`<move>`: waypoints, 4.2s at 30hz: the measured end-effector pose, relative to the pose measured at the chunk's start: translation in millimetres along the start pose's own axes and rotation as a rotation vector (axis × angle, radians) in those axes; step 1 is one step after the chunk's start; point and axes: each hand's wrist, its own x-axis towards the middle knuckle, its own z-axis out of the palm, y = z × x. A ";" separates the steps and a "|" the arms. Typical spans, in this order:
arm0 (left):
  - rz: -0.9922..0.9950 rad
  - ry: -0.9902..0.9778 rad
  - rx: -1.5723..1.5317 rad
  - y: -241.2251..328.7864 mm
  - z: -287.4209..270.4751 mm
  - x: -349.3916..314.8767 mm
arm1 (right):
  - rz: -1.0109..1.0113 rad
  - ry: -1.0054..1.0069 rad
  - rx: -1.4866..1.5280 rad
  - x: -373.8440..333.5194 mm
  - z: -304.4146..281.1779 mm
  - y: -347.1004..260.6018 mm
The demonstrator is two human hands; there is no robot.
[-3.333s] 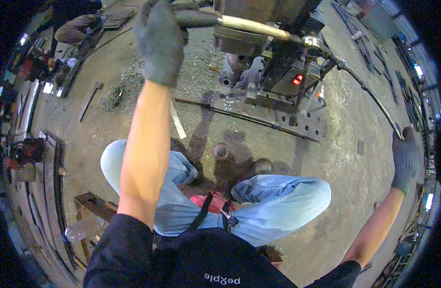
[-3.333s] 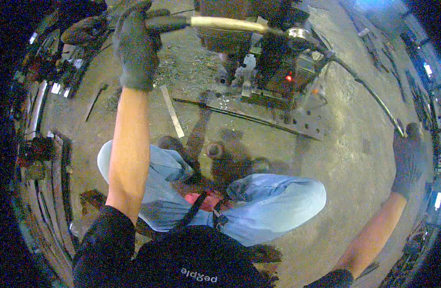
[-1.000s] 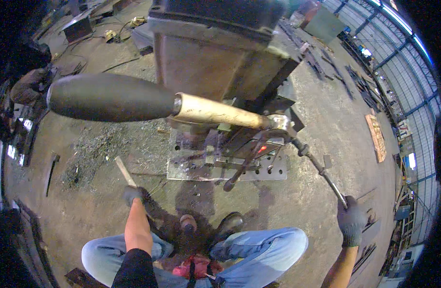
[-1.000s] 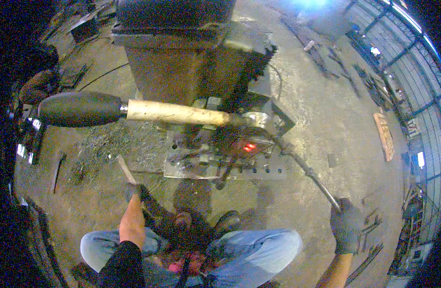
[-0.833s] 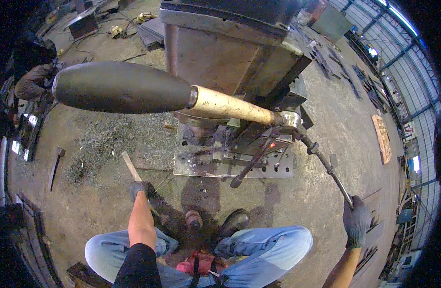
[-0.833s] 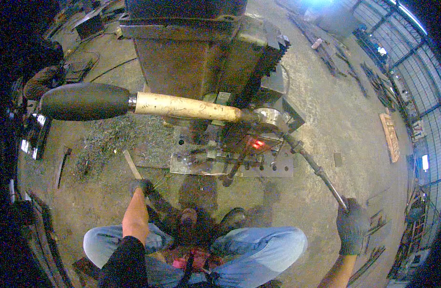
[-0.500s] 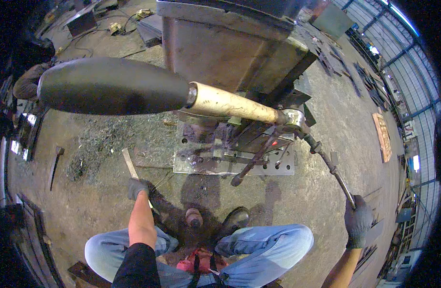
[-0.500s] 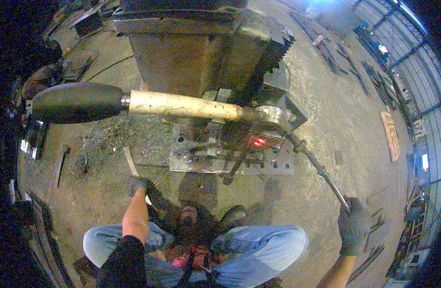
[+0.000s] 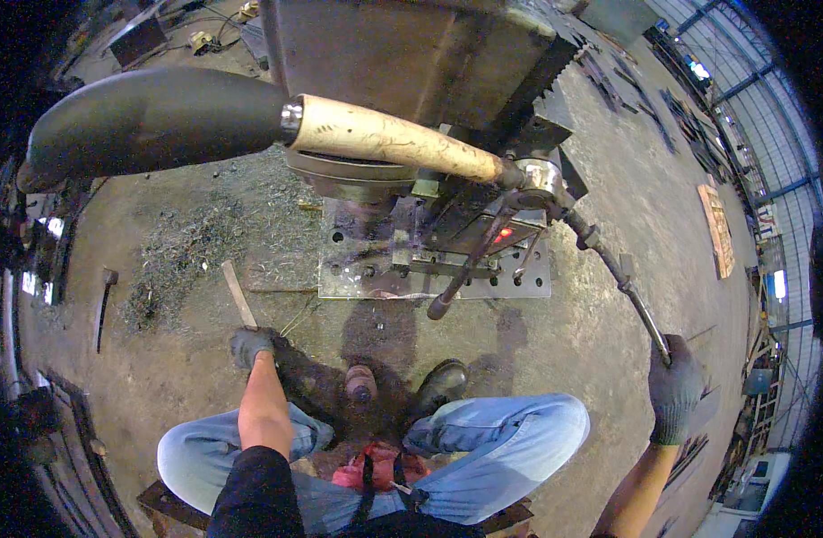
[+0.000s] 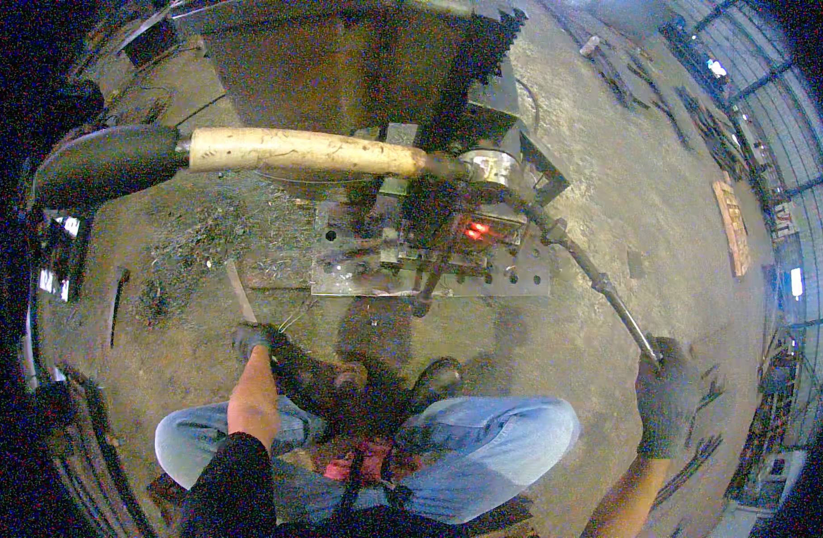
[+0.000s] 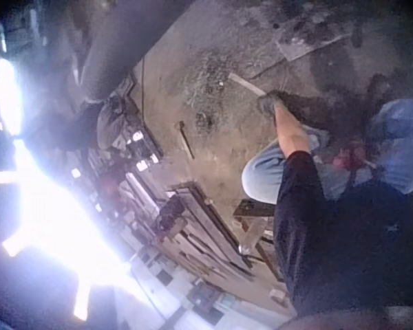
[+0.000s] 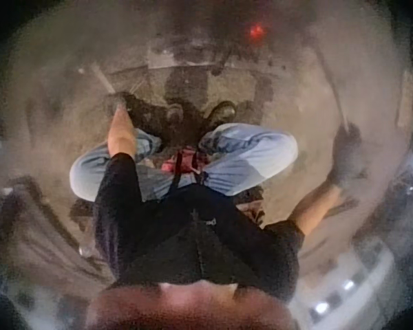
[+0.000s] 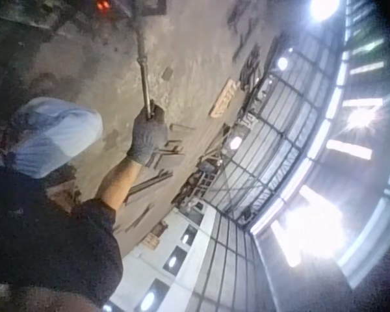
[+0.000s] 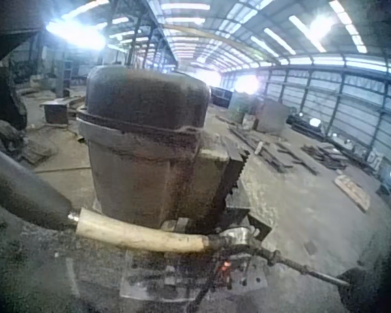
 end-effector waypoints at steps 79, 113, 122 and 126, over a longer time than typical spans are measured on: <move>1.206 -0.187 -0.181 153.8 -21.9 -126.8 | 0.152 -0.620 1.001 -50.0 197.0 -137.9; -0.026 -1.175 -1.723 254.7 -20.2 -127.9 | 0.247 -0.599 1.160 -63.1 200.8 -131.3; 0.700 -0.017 -0.241 141.0 -26.6 -2.5 | 0.186 -0.322 0.657 -31.3 187.4 -75.9; 0.263 -0.209 -1.242 131.6 -107.6 -3.5 | 0.028 -0.077 0.399 -10.9 103.8 -29.1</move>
